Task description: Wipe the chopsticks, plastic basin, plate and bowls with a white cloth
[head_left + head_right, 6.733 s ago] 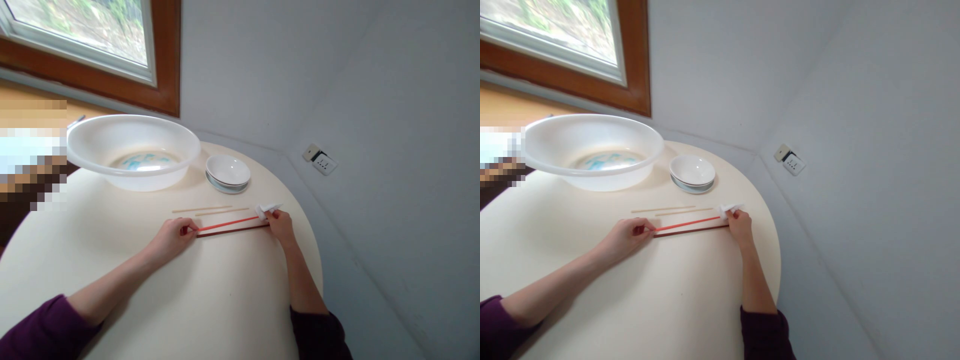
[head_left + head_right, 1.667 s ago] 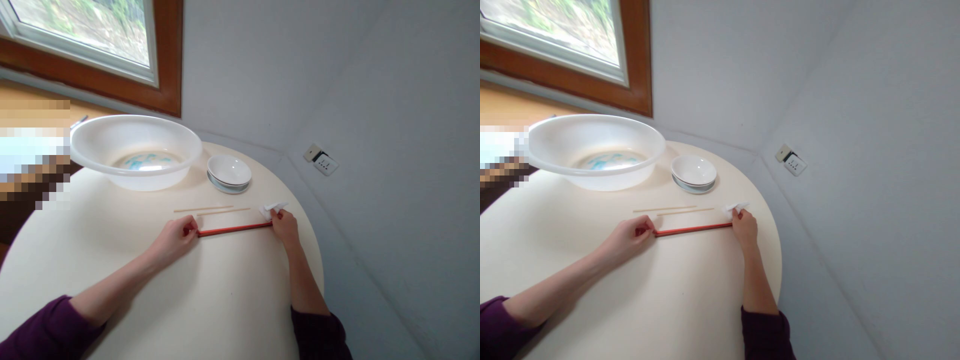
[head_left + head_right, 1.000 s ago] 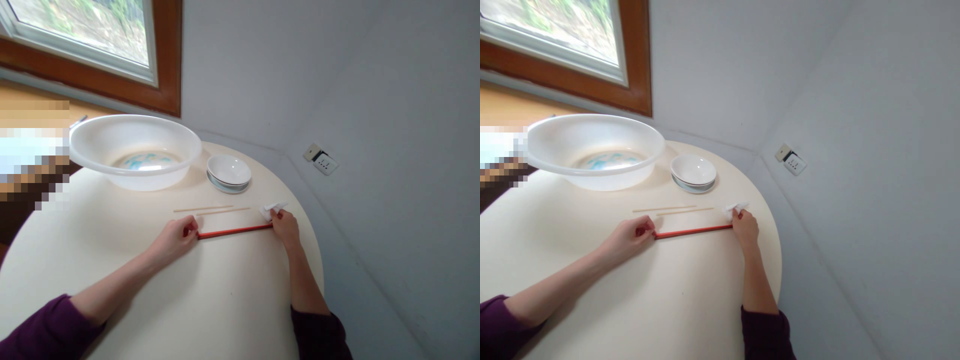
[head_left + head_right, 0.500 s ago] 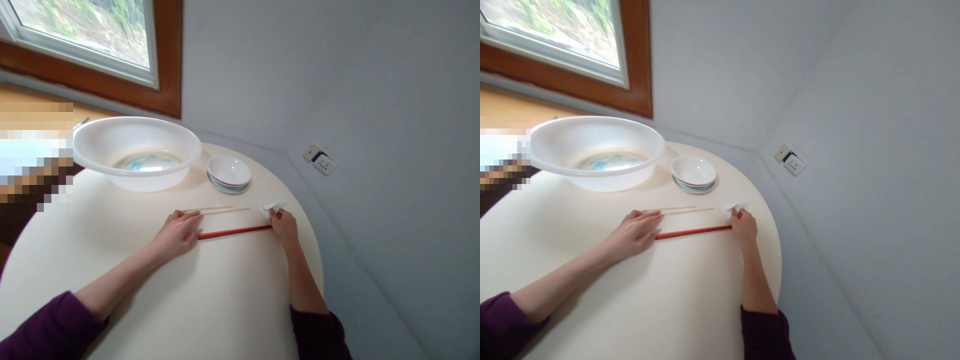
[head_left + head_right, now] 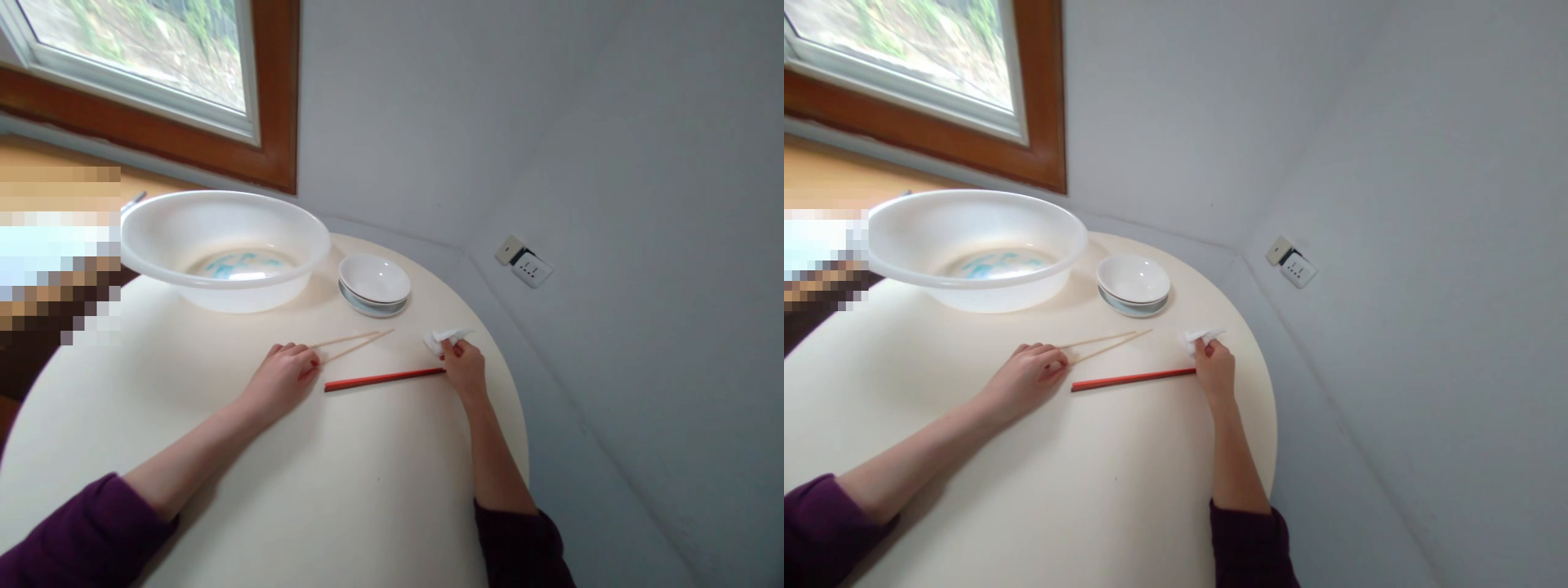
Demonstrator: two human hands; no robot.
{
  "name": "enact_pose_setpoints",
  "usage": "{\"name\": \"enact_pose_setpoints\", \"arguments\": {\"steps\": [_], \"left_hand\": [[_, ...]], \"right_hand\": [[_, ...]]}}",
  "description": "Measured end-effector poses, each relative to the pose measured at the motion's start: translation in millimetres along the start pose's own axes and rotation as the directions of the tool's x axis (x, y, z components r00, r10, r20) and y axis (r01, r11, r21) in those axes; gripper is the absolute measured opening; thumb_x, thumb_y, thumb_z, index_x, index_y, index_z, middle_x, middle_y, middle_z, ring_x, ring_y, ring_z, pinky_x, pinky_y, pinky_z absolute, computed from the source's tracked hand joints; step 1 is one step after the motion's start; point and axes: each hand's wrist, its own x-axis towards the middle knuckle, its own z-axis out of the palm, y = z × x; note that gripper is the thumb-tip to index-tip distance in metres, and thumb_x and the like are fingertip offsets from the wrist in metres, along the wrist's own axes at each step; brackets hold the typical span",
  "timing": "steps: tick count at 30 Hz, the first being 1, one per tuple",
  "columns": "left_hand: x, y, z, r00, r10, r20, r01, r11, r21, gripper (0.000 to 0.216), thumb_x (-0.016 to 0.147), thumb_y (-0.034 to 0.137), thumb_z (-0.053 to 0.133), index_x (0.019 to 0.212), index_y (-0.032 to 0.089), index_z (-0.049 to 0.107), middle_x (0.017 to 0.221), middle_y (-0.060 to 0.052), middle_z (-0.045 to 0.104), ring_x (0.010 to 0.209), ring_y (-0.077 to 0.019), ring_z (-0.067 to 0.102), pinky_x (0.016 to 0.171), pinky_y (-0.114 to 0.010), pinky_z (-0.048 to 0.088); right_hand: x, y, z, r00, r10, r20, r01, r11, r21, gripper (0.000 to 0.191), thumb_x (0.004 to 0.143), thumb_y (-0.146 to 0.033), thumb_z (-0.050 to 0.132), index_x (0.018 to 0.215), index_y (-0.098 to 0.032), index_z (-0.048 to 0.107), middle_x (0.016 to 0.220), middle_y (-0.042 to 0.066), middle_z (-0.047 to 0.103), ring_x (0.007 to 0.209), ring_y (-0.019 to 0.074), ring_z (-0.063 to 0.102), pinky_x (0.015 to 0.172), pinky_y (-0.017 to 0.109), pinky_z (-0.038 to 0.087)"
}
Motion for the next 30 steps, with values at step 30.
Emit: {"name": "enact_pose_setpoints", "arguments": {"steps": [30], "left_hand": [[5,-5,7,0.998,-0.041,-0.053,0.043,0.998,0.04,0.031,0.083,0.024,0.037,0.082,0.017,0.067,0.085,-0.01,0.064,0.078,-0.0217,0.058,0.072,-0.034,0.045]], "right_hand": [[-16,-28,14,0.955,-0.283,0.093,0.225,0.889,0.398,0.028,0.06,-0.012,0.046,0.079,-0.018,0.066,0.094,0.006,0.071,0.093,0.0239,0.064,0.089,0.038,0.047]]}}
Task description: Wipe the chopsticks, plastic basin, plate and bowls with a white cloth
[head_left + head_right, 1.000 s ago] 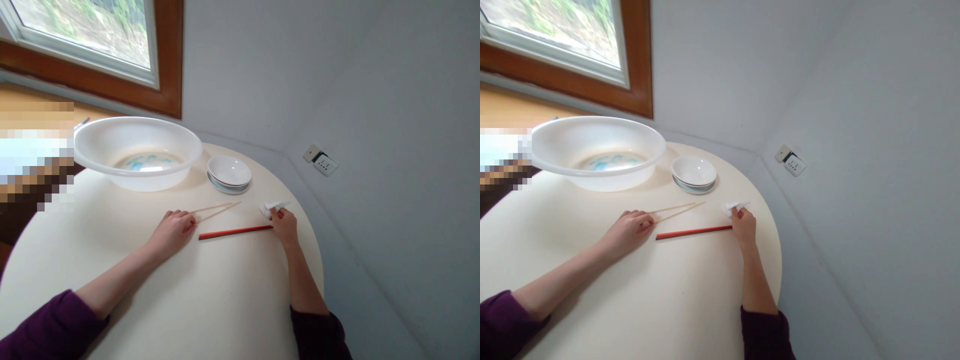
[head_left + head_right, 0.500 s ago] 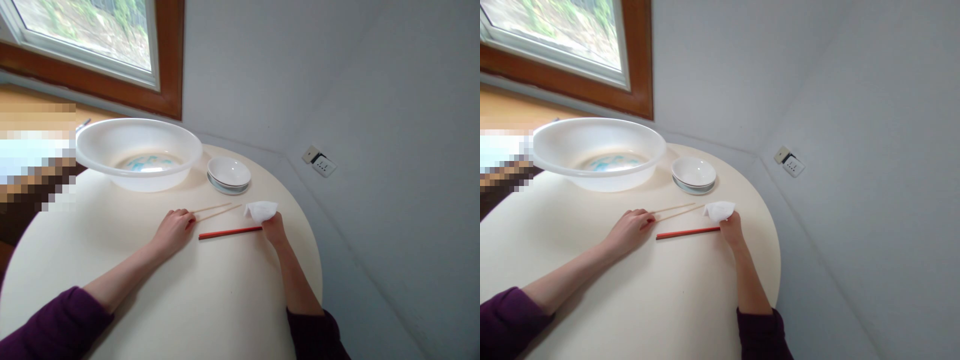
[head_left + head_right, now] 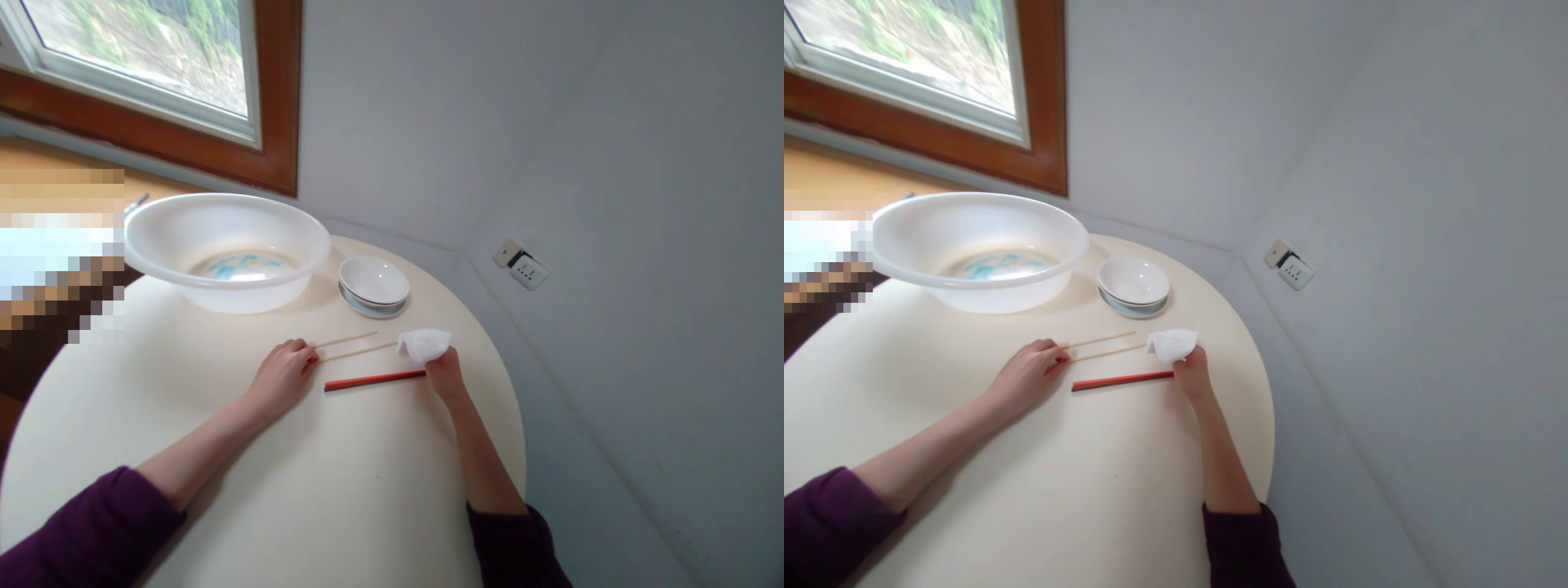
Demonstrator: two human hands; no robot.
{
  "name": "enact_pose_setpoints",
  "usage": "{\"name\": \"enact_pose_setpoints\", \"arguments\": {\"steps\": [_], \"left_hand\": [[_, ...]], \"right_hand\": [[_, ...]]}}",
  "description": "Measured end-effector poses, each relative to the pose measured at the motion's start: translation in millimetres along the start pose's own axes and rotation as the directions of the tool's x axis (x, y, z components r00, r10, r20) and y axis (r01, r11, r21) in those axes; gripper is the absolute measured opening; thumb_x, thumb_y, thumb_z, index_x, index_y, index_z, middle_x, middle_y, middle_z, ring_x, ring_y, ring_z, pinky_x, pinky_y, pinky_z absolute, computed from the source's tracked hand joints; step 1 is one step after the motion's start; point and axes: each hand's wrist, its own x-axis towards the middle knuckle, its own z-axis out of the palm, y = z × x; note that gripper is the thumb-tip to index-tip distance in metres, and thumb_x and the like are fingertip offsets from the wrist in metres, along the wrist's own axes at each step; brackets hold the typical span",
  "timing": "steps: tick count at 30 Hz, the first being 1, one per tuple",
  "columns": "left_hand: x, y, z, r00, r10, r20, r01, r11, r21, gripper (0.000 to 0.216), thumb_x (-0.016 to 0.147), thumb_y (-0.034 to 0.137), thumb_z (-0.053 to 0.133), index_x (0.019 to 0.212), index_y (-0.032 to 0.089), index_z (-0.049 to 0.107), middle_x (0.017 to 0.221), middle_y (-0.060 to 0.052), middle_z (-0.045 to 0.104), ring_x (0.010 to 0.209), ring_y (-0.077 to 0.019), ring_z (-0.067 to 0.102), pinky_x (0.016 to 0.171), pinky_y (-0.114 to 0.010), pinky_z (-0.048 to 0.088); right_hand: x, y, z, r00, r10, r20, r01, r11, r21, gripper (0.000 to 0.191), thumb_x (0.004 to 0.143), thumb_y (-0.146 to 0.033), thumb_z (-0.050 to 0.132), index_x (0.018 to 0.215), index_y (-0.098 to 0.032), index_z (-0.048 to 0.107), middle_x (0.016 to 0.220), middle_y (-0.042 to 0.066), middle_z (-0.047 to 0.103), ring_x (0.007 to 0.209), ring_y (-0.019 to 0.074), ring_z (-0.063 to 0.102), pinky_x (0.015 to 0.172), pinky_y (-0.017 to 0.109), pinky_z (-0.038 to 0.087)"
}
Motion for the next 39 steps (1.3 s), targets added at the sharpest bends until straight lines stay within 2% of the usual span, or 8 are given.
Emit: {"name": "enact_pose_setpoints", "arguments": {"steps": [12,18,22,27,39], "left_hand": [[-1,6,-5,0.997,-0.058,0.048,0.055,0.997,0.049,0.026,0.083,0.021,0.036,0.084,0.016,0.062,0.09,-0.01,0.061,0.082,-0.0219,0.057,0.073,-0.031,0.045],[-1,8,-6,0.994,-0.085,0.071,0.083,0.996,0.04,0.026,0.083,0.019,0.036,0.083,0.015,0.061,0.09,-0.011,0.061,0.082,-0.0223,0.057,0.073,-0.032,0.045],[0,8,-7,0.993,-0.085,0.083,0.082,0.996,0.04,0.027,0.083,0.018,0.035,0.085,0.014,0.062,0.091,-0.011,0.061,0.083,-0.0229,0.058,0.074,-0.032,0.045],[-1,7,-6,0.993,-0.103,0.05,0.101,0.994,0.037,0.027,0.082,0.016,0.035,0.088,0.014,0.061,0.094,-0.012,0.061,0.086,-0.0237,0.058,0.076,-0.033,0.046],[-3,4,-3,0.994,-0.109,-0.027,0.108,0.994,-0.033,0.026,0.082,0.021,0.033,0.085,0.017,0.059,0.092,-0.011,0.06,0.079,-0.0216,0.058,0.07,-0.032,0.046]], "right_hand": [[0,4,1,1.0,-0.007,0.002,0.007,1.0,0.02,0.028,0.06,-0.015,0.048,0.08,-0.018,0.068,0.093,0.006,0.071,0.094,0.0251,0.064,0.087,0.04,0.048],[1,12,3,0.995,-0.094,-0.015,0.095,0.983,0.156,0.027,0.057,-0.018,0.047,0.075,-0.017,0.067,0.09,0.007,0.072,0.088,0.026,0.065,0.086,0.041,0.048],[1,14,4,0.994,-0.104,-0.031,0.108,0.977,0.183,0.025,0.058,-0.019,0.047,0.074,-0.019,0.066,0.086,0.006,0.072,0.085,0.0256,0.065,0.084,0.041,0.05],[1,13,5,0.992,-0.114,-0.046,0.121,0.97,0.21,0.024,0.058,-0.019,0.048,0.073,-0.019,0.066,0.084,0.006,0.072,0.084,0.0253,0.066,0.082,0.04,0.05],[-1,5,4,0.999,-0.019,-0.049,0.031,0.964,0.263,0.021,0.059,-0.021,0.057,0.077,-0.018,0.067,0.087,0.007,0.072,0.086,0.0253,0.065,0.082,0.04,0.05]]}}
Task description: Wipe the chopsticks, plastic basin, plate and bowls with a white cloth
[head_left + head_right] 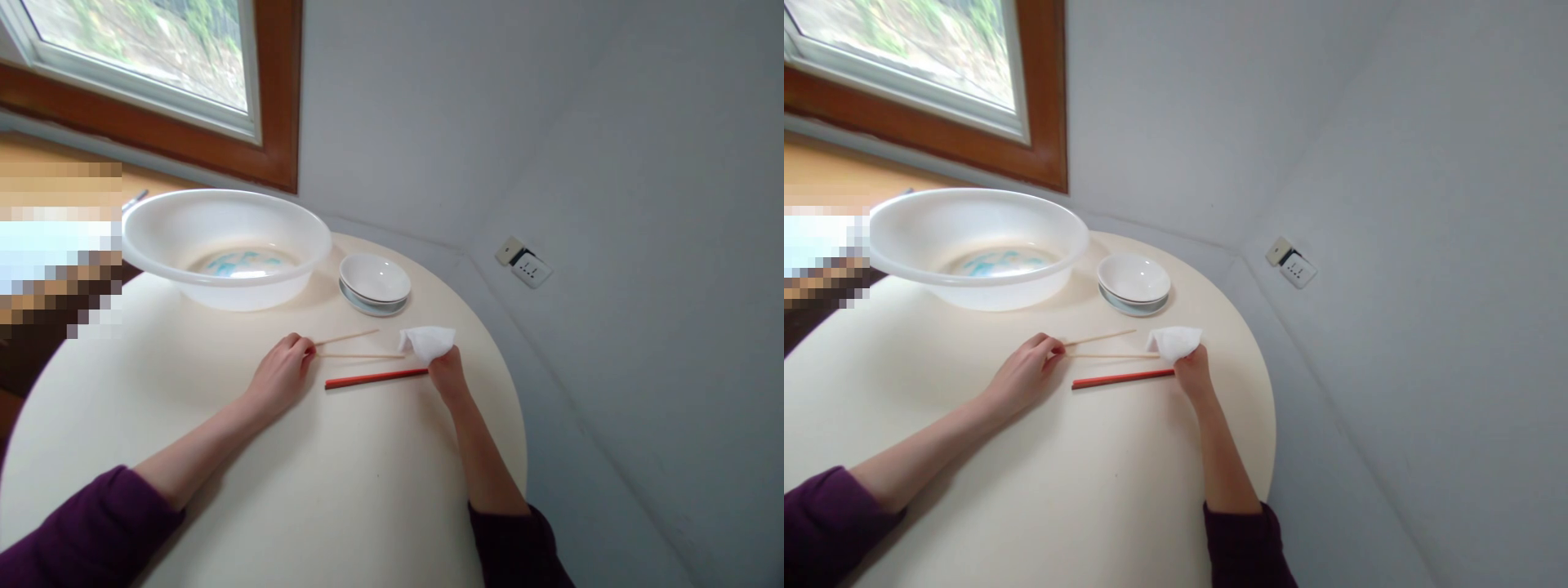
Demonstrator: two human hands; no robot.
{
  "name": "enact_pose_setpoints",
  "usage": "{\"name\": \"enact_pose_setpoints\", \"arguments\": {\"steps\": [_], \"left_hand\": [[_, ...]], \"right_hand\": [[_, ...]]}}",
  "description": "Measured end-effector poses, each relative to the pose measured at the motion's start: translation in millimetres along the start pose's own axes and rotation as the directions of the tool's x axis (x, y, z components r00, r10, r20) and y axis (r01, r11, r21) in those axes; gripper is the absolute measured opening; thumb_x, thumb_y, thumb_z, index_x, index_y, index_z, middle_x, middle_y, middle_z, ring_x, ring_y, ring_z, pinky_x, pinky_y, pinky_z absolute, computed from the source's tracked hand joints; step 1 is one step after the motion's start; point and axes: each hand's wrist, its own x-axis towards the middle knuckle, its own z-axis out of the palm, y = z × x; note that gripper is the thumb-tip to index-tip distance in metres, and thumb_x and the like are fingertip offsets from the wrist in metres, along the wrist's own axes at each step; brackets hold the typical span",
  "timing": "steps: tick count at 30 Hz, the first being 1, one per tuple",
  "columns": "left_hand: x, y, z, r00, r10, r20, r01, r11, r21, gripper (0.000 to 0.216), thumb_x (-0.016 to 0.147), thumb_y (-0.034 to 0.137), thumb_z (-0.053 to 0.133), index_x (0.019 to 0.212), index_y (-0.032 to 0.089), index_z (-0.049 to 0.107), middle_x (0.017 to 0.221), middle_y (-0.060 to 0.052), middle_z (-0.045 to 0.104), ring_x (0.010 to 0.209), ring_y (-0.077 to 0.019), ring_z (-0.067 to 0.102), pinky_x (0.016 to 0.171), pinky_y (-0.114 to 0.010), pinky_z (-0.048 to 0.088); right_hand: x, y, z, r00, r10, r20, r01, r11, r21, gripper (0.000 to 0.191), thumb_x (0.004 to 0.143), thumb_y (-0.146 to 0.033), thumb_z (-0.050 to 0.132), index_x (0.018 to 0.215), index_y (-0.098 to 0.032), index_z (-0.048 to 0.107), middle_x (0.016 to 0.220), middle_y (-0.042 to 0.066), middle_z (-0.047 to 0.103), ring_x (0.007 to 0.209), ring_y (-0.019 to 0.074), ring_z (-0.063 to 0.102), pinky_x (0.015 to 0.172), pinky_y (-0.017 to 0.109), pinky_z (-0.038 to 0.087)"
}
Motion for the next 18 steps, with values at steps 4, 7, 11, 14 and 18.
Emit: {"name": "enact_pose_setpoints", "arguments": {"steps": [4,7,11,14,18], "left_hand": [[0,0,0,1.0,-0.005,-0.015,0.004,1.0,-0.024,0.026,0.082,0.022,0.032,0.085,0.017,0.057,0.091,-0.011,0.061,0.079,-0.022,0.058,0.07,-0.032,0.045],[0,-1,0,0.999,-0.033,-0.008,0.032,0.998,-0.06,0.024,0.081,0.021,0.033,0.084,0.018,0.056,0.082,-0.009,0.063,0.073,-0.021,0.058,0.066,-0.031,0.044],[0,2,-2,0.995,-0.1,-0.026,0.092,0.971,-0.222,0.018,0.079,0.025,0.04,0.079,0.019,0.057,0.069,-0.004,0.063,0.061,-0.0183,0.056,0.061,-0.03,0.043],[1,7,-6,0.973,-0.209,-0.097,0.136,0.859,-0.494,0.016,0.077,0.031,0.049,0.074,0.019,0.058,0.067,-0.003,0.065,0.062,-0.0167,0.058,0.062,-0.028,0.045],[1,16,-14,0.927,-0.337,-0.165,0.093,0.633,-0.769,0.019,0.071,0.036,0.06,0.07,0.017,0.059,0.068,-0.004,0.066,0.069,-0.0163,0.062,0.063,-0.026,0.047]], "right_hand": [[-1,-4,-1,1.0,0.004,0.01,-0.004,1.0,0.026,0.02,0.062,-0.026,0.059,0.08,-0.019,0.067,0.09,0.007,0.071,0.087,0.0245,0.064,0.083,0.041,0.049],[-1,-6,0,1.0,0.007,0.03,-0.009,0.999,0.037,0.022,0.064,-0.03,0.062,0.082,-0.019,0.067,0.092,0.008,0.07,0.089,0.0244,0.064,0.084,0.041,0.048],[-4,-10,4,0.998,0.034,0.057,-0.038,0.997,0.073,0.025,0.062,-0.033,0.067,0.082,-0.019,0.066,0.09,0.007,0.07,0.087,0.0241,0.063,0.081,0.039,0.05],[-11,-18,13,0.991,0.04,0.131,-0.055,0.992,0.109,0.021,0.062,-0.032,0.067,0.078,-0.019,0.066,0.086,0.005,0.07,0.082,0.0226,0.063,0.076,0.036,0.051],[-23,-31,28,0.952,0.026,0.306,-0.071,0.988,0.138,0.013,0.064,-0.026,0.065,0.074,-0.018,0.067,0.082,0.005,0.07,0.078,0.0208,0.063,0.072,0.033,0.051]]}}
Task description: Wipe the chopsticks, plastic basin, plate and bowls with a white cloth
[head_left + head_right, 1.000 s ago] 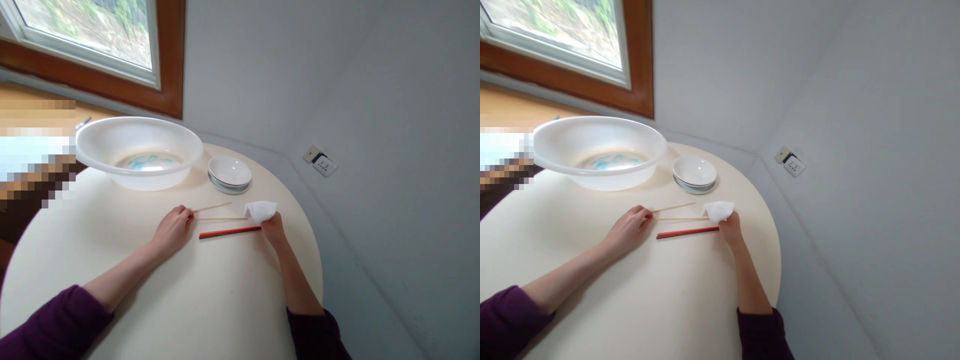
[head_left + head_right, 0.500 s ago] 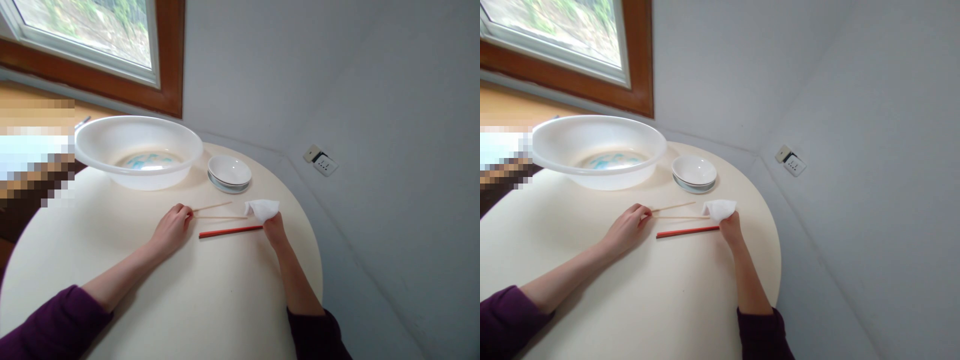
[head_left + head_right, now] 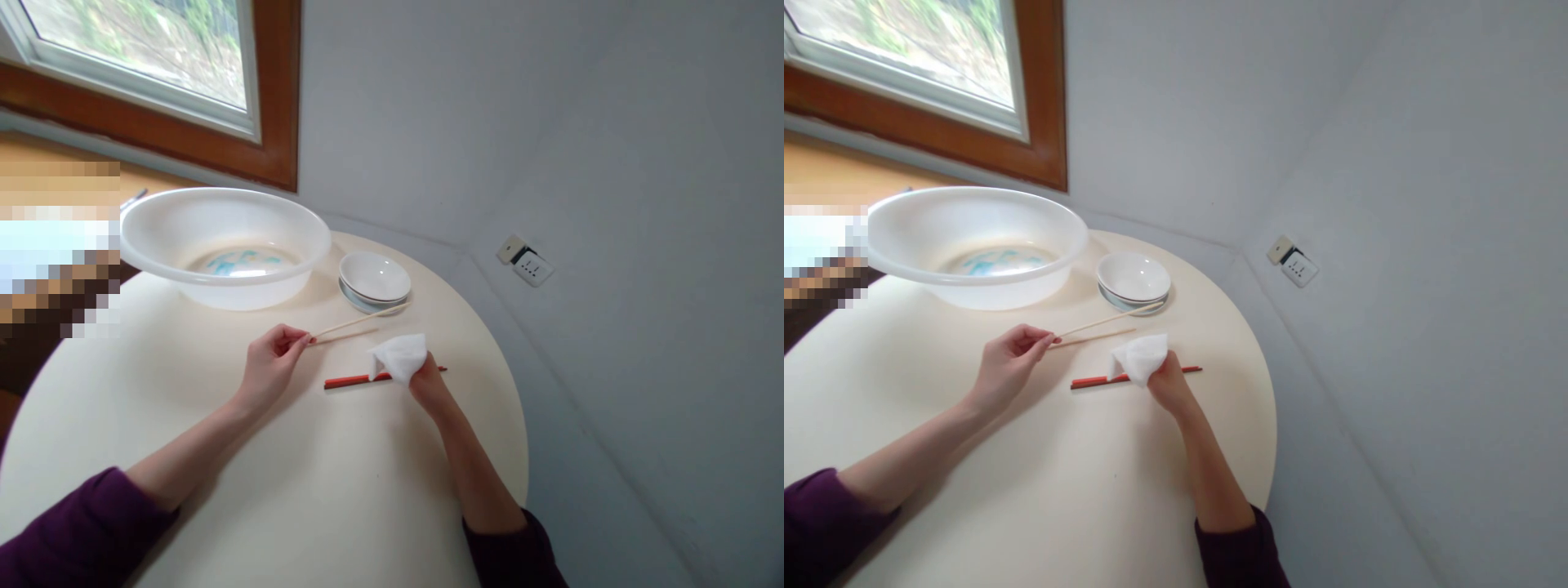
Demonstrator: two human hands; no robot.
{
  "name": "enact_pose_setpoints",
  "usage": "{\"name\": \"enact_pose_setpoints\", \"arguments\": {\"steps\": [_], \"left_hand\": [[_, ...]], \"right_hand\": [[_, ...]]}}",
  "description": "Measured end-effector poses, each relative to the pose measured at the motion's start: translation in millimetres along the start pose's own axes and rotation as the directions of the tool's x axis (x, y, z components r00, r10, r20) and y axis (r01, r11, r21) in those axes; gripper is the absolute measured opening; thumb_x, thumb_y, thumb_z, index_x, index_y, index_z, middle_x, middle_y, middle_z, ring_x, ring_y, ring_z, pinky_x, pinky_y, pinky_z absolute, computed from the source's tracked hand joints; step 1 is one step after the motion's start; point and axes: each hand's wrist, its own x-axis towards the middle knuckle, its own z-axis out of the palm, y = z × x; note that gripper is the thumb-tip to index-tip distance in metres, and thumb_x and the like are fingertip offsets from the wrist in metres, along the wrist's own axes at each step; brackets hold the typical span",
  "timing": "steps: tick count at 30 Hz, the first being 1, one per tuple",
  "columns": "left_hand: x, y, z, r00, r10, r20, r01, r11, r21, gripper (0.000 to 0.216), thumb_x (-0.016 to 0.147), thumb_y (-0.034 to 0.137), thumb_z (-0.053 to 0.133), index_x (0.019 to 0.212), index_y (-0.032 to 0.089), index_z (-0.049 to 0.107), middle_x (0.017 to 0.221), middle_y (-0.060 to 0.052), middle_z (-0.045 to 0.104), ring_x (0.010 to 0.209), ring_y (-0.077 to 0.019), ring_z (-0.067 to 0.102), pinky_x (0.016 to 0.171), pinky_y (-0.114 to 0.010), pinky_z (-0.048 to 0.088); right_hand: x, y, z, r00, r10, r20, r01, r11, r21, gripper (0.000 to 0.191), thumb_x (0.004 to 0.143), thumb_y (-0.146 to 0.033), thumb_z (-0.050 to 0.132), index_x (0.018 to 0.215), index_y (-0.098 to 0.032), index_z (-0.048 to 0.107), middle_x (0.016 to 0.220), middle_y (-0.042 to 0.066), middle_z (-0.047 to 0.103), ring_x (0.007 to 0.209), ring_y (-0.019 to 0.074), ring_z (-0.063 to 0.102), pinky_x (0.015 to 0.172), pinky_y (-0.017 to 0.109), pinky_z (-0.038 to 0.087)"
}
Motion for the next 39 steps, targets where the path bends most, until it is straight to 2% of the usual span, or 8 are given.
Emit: {"name": "enact_pose_setpoints", "arguments": {"steps": [4,8,14,19,23,28,35,39], "left_hand": [[-8,10,3,1.0,0.013,0.02,-0.011,0.995,-0.096,0.019,0.069,0.035,0.063,0.068,0.016,0.06,0.06,-0.001,0.063,0.06,-0.0138,0.059,0.057,-0.024,0.046],[-18,10,8,0.987,0.053,0.151,-0.037,0.993,-0.11,0.017,0.07,0.032,0.063,0.069,0.015,0.061,0.068,-0.004,0.067,0.065,-0.0148,0.061,0.06,-0.026,0.048],[-24,8,10,0.934,0.14,0.329,-0.122,0.99,-0.075,0.014,0.077,0.028,0.055,0.071,0.016,0.061,0.068,-0.004,0.068,0.066,-0.0152,0.062,0.064,-0.026,0.048],[-25,12,9,0.897,0.197,0.396,-0.227,0.973,0.031,0.015,0.079,0.024,0.051,0.074,0.017,0.063,0.071,-0.003,0.069,0.067,-0.0132,0.06,0.066,-0.024,0.046],[-26,14,8,0.883,0.201,0.425,-0.273,0.955,0.116,0.015,0.077,0.021,0.05,0.073,0.017,0.064,0.068,0.0,0.068,0.061,-0.0108,0.055,0.06,-0.021,0.043],[-26,15,7,0.885,0.145,0.442,-0.241,0.956,0.17,0.02,0.077,0.019,0.045,0.075,0.018,0.065,0.07,-0.001,0.068,0.062,-0.0117,0.056,0.06,-0.021,0.043],[-19,4,5,0.951,0.14,0.277,-0.203,0.956,0.212,0.02,0.077,0.032,0.051,0.069,0.018,0.061,0.064,-0.002,0.064,0.061,-0.0135,0.055,0.059,-0.024,0.042],[-19,6,8,0.926,0.043,0.375,-0.115,0.978,0.172,0.03,0.081,0.038,0.045,0.064,0.017,0.059,0.061,-0.002,0.062,0.06,-0.0131,0.054,0.058,-0.023,0.041]], "right_hand": [[-5,-7,18,0.994,0.038,0.105,-0.041,0.999,0.023,0.01,0.064,-0.02,0.063,0.073,-0.017,0.067,0.08,0.004,0.07,0.076,0.0204,0.063,0.071,0.033,0.051],[-9,-15,31,0.987,0.07,0.143,-0.083,0.993,0.086,0.016,0.064,-0.017,0.063,0.079,-0.018,0.069,0.082,0.004,0.07,0.077,0.02,0.063,0.071,0.032,0.052],[-12,-24,46,0.973,0.077,0.217,-0.127,0.966,0.225,0.015,0.065,-0.026,0.066,0.078,-0.019,0.07,0.073,0.003,0.068,0.062,0.0153,0.059,0.057,0.026,0.051],[-10,-14,48,0.984,0.082,0.16,-0.118,0.967,0.227,0.013,0.065,-0.026,0.066,0.075,-0.017,0.069,0.074,0.003,0.068,0.062,0.0146,0.059,0.061,0.026,0.05],[-10,-4,50,0.99,0.09,0.109,-0.108,0.979,0.174,0.009,0.066,-0.023,0.061,0.068,-0.016,0.067,0.071,0.003,0.067,0.064,0.0162,0.059,0.06,0.027,0.049],[-9,-2,55,0.993,0.117,0.026,-0.12,0.961,0.248,0.008,0.062,-0.024,0.062,0.059,-0.017,0.064,0.061,0.002,0.064,0.058,0.0158,0.058,0.051,0.025,0.046],[-2,-8,32,0.954,0.263,-0.141,-0.15,0.832,0.534,0.018,0.06,-0.032,0.071,0.067,-0.018,0.063,0.056,-0.001,0.06,0.047,0.0116,0.054,0.047,0.024,0.045],[-3,-6,35,0.964,0.246,-0.106,-0.165,0.857,0.489,0.017,0.058,-0.032,0.071,0.065,-0.019,0.061,0.057,-0.001,0.06,0.049,0.0122,0.054,0.049,0.025,0.045]]}}
